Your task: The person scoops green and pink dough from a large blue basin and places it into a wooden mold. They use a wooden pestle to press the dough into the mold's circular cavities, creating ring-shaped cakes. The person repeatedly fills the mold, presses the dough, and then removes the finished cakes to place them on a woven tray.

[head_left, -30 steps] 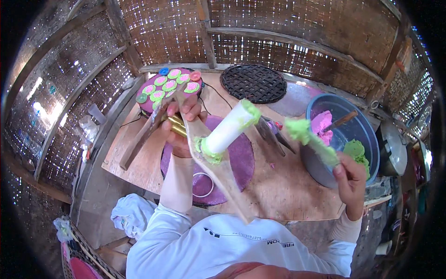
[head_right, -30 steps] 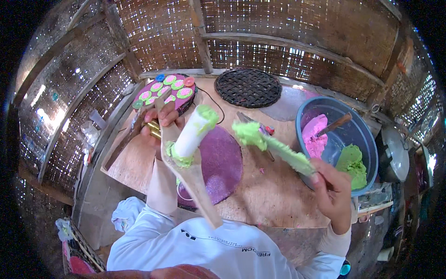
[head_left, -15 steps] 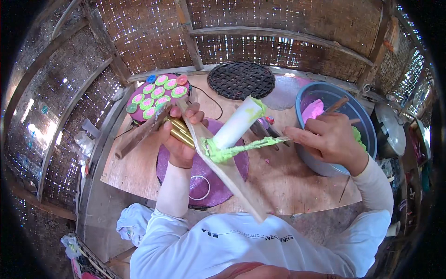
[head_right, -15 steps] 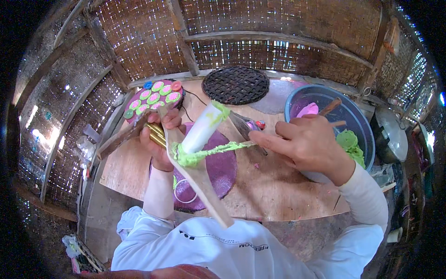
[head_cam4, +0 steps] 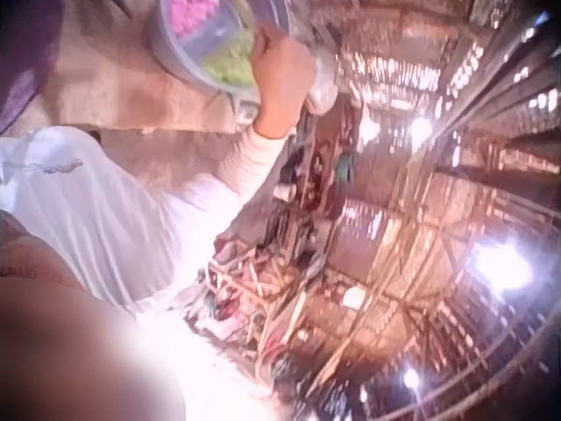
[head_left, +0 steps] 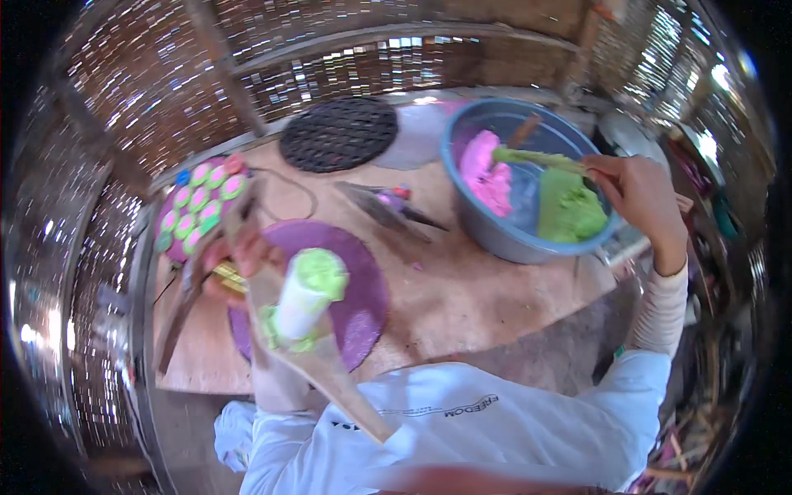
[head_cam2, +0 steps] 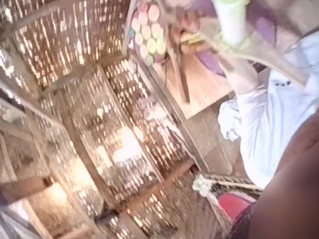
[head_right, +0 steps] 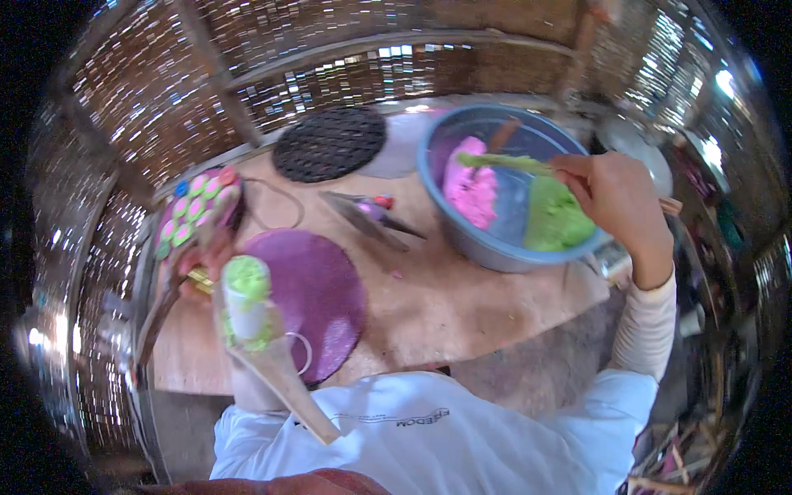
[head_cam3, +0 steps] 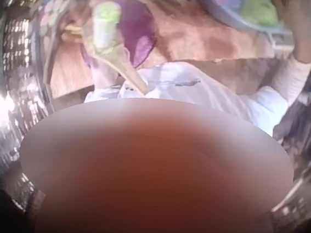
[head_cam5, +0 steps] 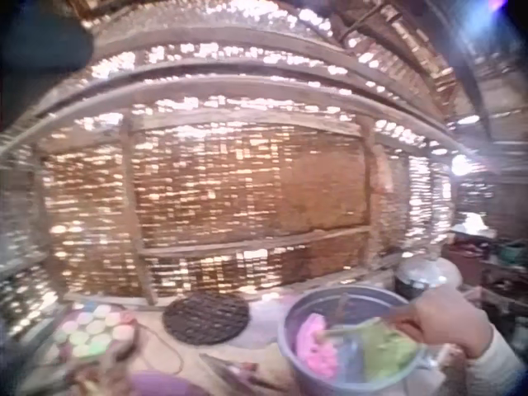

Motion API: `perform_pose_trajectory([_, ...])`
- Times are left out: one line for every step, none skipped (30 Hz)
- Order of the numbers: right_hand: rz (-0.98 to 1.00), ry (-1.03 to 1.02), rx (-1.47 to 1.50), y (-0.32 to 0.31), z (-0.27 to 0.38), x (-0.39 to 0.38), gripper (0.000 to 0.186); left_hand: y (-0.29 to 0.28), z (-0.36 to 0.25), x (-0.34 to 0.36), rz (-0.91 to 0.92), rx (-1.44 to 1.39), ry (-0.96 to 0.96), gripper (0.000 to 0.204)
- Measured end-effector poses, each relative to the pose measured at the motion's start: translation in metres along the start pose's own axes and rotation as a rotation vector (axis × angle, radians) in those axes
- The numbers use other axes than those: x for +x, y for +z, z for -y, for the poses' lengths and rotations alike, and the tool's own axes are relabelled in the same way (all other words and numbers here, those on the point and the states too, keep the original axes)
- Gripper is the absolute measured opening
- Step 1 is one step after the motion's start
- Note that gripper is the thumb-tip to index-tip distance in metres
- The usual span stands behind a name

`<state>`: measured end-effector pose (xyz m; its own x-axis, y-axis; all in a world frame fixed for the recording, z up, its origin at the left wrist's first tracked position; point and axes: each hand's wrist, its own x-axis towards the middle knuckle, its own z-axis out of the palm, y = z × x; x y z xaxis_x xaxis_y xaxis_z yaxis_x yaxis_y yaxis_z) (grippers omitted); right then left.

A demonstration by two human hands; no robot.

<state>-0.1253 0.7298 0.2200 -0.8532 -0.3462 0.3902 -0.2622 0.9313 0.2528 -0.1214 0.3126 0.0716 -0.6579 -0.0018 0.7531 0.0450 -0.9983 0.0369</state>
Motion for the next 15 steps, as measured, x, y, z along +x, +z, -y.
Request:
perform_pose_trajectory([0.075,0.141,-0.125,-0.004,-0.014,-0.013,0.017,-0.002,0.002,0.002,0.015,0.003,0.010,0.024])
perform_pose_trajectory([0.188,0.270,-0.254,-0.001,-0.027,-0.021,0.016,-0.004,0.005,0.006,0.029,-0.001,0.009,0.024])
perform_pose_trajectory([0.298,0.391,-0.374,0.013,-0.039,-0.025,0.016,-0.005,0.008,0.009,0.042,-0.003,0.010,0.024])
perform_pose_trajectory([0.289,0.393,-0.436,0.036,-0.053,-0.029,0.016,-0.004,0.010,0.012,0.054,0.001,0.005,0.025])
perform_pose_trajectory([0.279,0.392,-0.499,0.065,-0.066,-0.033,0.017,-0.005,0.014,0.017,0.075,0.004,-0.003,0.025])
perform_pose_trajectory([0.319,0.360,-0.502,0.095,-0.079,-0.035,0.016,-0.007,0.017,0.022,0.091,-0.002,-0.011,0.025])
perform_pose_trajectory([0.356,0.329,-0.504,0.124,-0.092,-0.037,0.016,-0.009,0.022,0.027,0.107,-0.005,-0.021,0.025])
perform_pose_trajectory([0.340,0.318,-0.476,0.154,-0.106,-0.040,0.016,-0.011,0.028,0.030,0.119,-0.011,-0.024,0.025])
perform_pose_trajectory([0.324,0.298,-0.441,0.172,-0.113,-0.042,0.015,-0.011,0.030,0.030,0.107,0.031,-0.041,0.025])
perform_pose_trajectory([0.313,0.311,-0.439,0.175,-0.111,-0.038,0.014,-0.008,0.030,0.029,0.095,0.089,-0.056,0.025])
perform_pose_trajectory([0.302,0.332,-0.448,0.174,-0.107,-0.035,0.013,-0.006,0.033,0.029,0.088,0.135,-0.071,0.025])
perform_pose_trajectory([0.290,0.345,-0.452,0.168,-0.093,-0.025,0.013,0.001,0.038,0.028,0.037,0.181,-0.060,0.025])
perform_pose_trajectory([0.214,0.251,-0.358,0.161,-0.075,-0.020,0.015,0.002,0.039,0.030,0.109,0.177,-0.081,0.025])
perform_pose_trajectory([0.136,0.146,-0.260,0.144,-0.036,-0.010,0.019,0.001,0.039,0.036,0.177,0.182,-0.095,0.024])
perform_pose_trajectory([0.067,0.035,0.261,0.141,0.009,0.000,0.027,0.002,0.040,0.041,0.237,0.190,-0.119,0.024])
